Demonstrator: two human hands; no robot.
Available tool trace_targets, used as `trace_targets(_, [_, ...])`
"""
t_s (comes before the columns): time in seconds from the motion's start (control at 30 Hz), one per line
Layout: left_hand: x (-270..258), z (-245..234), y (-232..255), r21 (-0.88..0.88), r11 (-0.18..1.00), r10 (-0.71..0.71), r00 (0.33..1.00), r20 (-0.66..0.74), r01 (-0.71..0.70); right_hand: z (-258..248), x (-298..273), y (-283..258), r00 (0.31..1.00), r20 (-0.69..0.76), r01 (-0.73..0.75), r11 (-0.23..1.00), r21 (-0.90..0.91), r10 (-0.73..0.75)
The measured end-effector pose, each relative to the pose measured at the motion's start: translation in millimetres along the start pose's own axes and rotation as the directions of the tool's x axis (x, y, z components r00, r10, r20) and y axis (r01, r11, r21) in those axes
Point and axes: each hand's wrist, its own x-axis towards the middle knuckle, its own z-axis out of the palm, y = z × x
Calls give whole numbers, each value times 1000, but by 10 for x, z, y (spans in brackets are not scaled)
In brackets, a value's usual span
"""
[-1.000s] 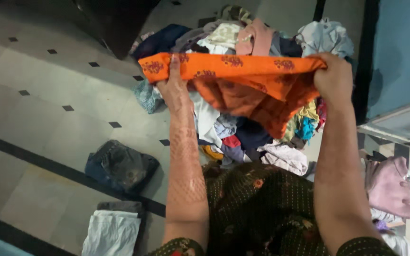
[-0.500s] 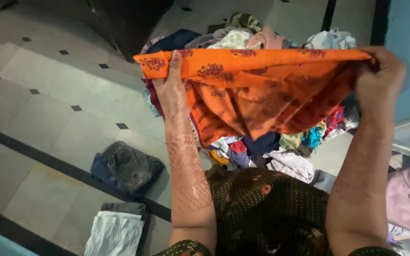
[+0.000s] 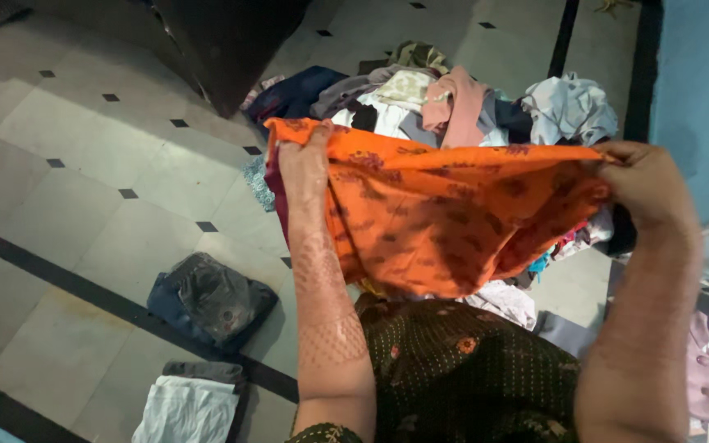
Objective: The person sits on the floor and sorts through a large pile of laundry, picking up individual items of clothing like t-shirts, shorts, and dresses to inspect and organize them into different piles.
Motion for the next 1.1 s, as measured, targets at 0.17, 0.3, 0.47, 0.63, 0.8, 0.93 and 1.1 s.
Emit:
trace_targets(0.17, [-40, -130, 144, -3, 990, -144, 990, 2, 144, 31, 78, 128, 988, 17, -148, 962, -228, 156])
trace_targets(0.3, [-36, -118, 146, -79, 986, -140, 985, 102, 148, -125, 70, 213, 997, 35, -59, 979, -197, 67])
trace_targets(0.47, [-5, -29, 168, -61, 971, -219, 963, 157, 231, -178, 158, 111, 989, -76, -138, 982, -131, 129])
trace_targets(0.63, [164, 186, -113, -252, 874, -351, 898, 267, 416, -49, 450, -49, 980, -95, -171, 984, 50, 175])
trace_targets(0.8, [471, 403, -283, -354, 769, -419, 837, 352, 533, 30, 913, 68, 985, -115, -121, 991, 60, 127])
trace_targets(0.93, [929, 781, -580, -325, 835, -323, 874, 364, 444, 69, 1526, 235, 977, -162, -121, 988, 100, 136])
trace_targets(1.1, [1779, 1441, -1515, -262, 915, -211, 919, 333, 305, 222, 2510, 843, 985, -99, 172, 792, 586, -140])
